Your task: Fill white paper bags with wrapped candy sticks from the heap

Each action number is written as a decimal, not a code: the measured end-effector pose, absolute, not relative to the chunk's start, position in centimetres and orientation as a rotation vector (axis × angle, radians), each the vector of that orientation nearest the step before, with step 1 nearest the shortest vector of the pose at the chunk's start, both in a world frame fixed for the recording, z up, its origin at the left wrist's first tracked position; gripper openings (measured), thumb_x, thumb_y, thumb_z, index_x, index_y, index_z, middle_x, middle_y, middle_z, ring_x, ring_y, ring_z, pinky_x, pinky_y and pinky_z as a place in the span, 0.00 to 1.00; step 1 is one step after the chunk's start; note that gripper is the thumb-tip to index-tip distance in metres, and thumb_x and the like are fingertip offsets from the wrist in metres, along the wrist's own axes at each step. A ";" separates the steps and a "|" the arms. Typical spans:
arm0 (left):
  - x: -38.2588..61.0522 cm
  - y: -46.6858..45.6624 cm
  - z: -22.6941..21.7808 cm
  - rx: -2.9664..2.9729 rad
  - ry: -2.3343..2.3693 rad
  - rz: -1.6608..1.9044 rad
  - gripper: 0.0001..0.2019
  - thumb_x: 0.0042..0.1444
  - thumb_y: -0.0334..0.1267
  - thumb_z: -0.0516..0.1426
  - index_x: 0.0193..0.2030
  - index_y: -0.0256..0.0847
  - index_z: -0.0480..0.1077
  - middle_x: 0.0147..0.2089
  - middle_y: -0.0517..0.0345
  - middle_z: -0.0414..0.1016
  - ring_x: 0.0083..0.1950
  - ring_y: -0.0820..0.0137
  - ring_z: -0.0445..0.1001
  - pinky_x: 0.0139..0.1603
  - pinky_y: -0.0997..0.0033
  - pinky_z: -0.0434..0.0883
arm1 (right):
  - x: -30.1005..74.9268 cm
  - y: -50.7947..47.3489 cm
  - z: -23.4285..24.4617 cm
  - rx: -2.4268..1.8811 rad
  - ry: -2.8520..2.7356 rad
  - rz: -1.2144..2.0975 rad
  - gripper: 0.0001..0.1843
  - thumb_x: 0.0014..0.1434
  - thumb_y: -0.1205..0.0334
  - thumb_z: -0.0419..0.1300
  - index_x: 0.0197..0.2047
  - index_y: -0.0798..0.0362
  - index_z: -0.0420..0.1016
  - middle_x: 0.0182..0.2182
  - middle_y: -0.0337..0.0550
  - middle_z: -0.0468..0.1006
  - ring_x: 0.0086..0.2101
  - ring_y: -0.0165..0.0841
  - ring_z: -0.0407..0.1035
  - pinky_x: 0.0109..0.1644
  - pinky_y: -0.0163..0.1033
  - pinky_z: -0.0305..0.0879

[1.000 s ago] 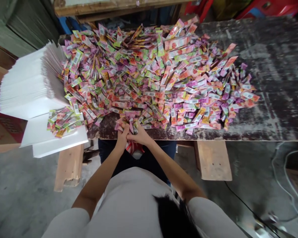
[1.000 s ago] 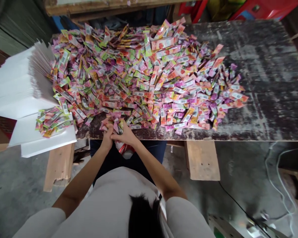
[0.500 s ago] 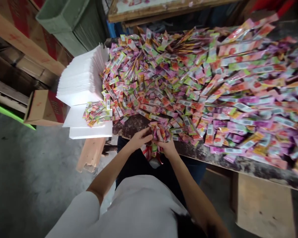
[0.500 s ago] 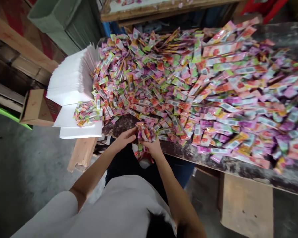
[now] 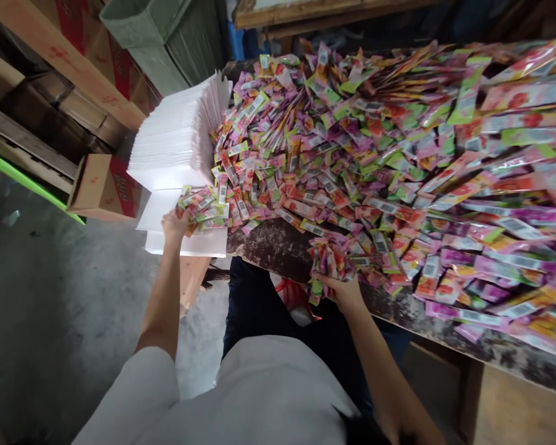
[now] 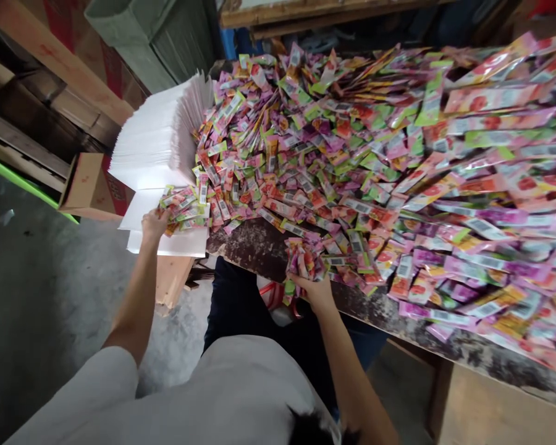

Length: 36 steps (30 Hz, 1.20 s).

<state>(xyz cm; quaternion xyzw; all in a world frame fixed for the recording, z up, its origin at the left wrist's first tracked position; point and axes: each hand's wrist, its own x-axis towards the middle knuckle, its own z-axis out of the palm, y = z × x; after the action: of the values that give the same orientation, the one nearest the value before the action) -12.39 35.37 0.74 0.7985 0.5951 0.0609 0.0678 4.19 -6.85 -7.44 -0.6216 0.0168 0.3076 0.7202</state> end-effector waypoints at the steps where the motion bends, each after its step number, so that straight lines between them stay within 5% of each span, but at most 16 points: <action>1: -12.0 35.6 0.6 2.421 1.778 0.141 0.25 0.55 0.51 0.56 0.53 0.33 0.69 0.52 0.32 0.72 0.57 0.45 0.69 0.58 0.46 0.64 | 4.1 -6.6 -7.2 -1.385 0.042 0.687 0.34 0.32 0.64 0.75 0.47 0.46 0.76 0.42 0.44 0.81 0.42 0.45 0.77 0.51 0.55 0.73; 6: -12.5 35.2 0.9 2.412 1.838 0.108 0.23 0.52 0.52 0.60 0.48 0.36 0.71 0.51 0.33 0.72 0.56 0.43 0.68 0.57 0.42 0.64 | 3.9 -7.0 -7.0 -1.421 0.010 0.688 0.34 0.33 0.64 0.75 0.47 0.48 0.75 0.44 0.45 0.81 0.47 0.46 0.75 0.55 0.56 0.70; 11: -12.9 36.0 1.5 2.496 1.737 0.379 0.26 0.57 0.50 0.56 0.59 0.38 0.65 0.57 0.39 0.70 0.59 0.51 0.67 0.60 0.51 0.63 | 3.9 -8.0 -7.3 -1.415 0.008 0.693 0.36 0.33 0.63 0.76 0.49 0.48 0.75 0.47 0.44 0.80 0.48 0.45 0.74 0.53 0.52 0.72; 16: -10.4 36.1 1.4 2.444 1.723 0.141 0.32 0.51 0.53 0.60 0.56 0.30 0.67 0.51 0.33 0.73 0.55 0.49 0.71 0.57 0.54 0.65 | 3.6 -8.2 -6.8 -1.432 -0.023 0.655 0.34 0.33 0.62 0.76 0.48 0.50 0.76 0.47 0.46 0.80 0.49 0.47 0.73 0.53 0.52 0.72; 20: -9.0 33.9 0.7 2.340 1.286 0.138 0.24 0.52 0.53 0.58 0.49 0.37 0.73 0.44 0.49 0.79 0.45 0.61 0.76 0.47 0.64 0.70 | 3.0 -8.6 -7.1 -1.422 -0.043 0.654 0.33 0.35 0.62 0.75 0.47 0.50 0.76 0.46 0.45 0.80 0.50 0.46 0.73 0.54 0.52 0.71; 23: -8.6 32.7 0.1 2.204 0.947 0.233 0.26 0.56 0.55 0.54 0.54 0.37 0.72 0.49 0.50 0.78 0.48 0.63 0.75 0.49 0.66 0.70 | 2.8 -9.1 -7.8 -1.444 -0.016 0.656 0.33 0.34 0.62 0.76 0.47 0.51 0.76 0.45 0.45 0.80 0.49 0.46 0.73 0.53 0.52 0.71; 27: -8.6 33.2 0.1 2.224 1.124 0.363 0.26 0.65 0.47 0.42 0.58 0.34 0.69 0.53 0.43 0.76 0.53 0.61 0.73 0.55 0.61 0.68 | 3.0 -9.5 -8.2 -1.427 -0.028 0.671 0.31 0.35 0.62 0.75 0.47 0.51 0.76 0.44 0.44 0.80 0.50 0.45 0.72 0.54 0.51 0.70; 31: -8.5 33.3 0.3 2.620 1.418 0.083 0.22 0.57 0.35 0.53 0.58 0.32 0.68 0.55 0.36 0.71 0.58 0.52 0.68 0.60 0.54 0.64 | 3.2 -9.3 -8.3 -1.435 0.007 0.673 0.33 0.35 0.62 0.76 0.47 0.51 0.75 0.47 0.45 0.79 0.48 0.45 0.73 0.55 0.54 0.69; 36: -7.3 32.2 0.7 2.678 1.539 -0.137 0.33 0.51 0.49 0.62 0.62 0.39 0.63 0.60 0.34 0.63 0.61 0.42 0.62 0.53 0.48 0.67 | 3.1 -8.7 -8.4 -1.449 0.026 0.685 0.33 0.34 0.60 0.76 0.47 0.52 0.75 0.41 0.45 0.81 0.48 0.48 0.73 0.51 0.55 0.71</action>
<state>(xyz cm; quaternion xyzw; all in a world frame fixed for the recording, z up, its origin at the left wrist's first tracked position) -7.26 32.24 0.71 0.8658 0.4977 -0.0444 0.0249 3.06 -8.71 -8.44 -0.6492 0.0117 0.3072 0.6957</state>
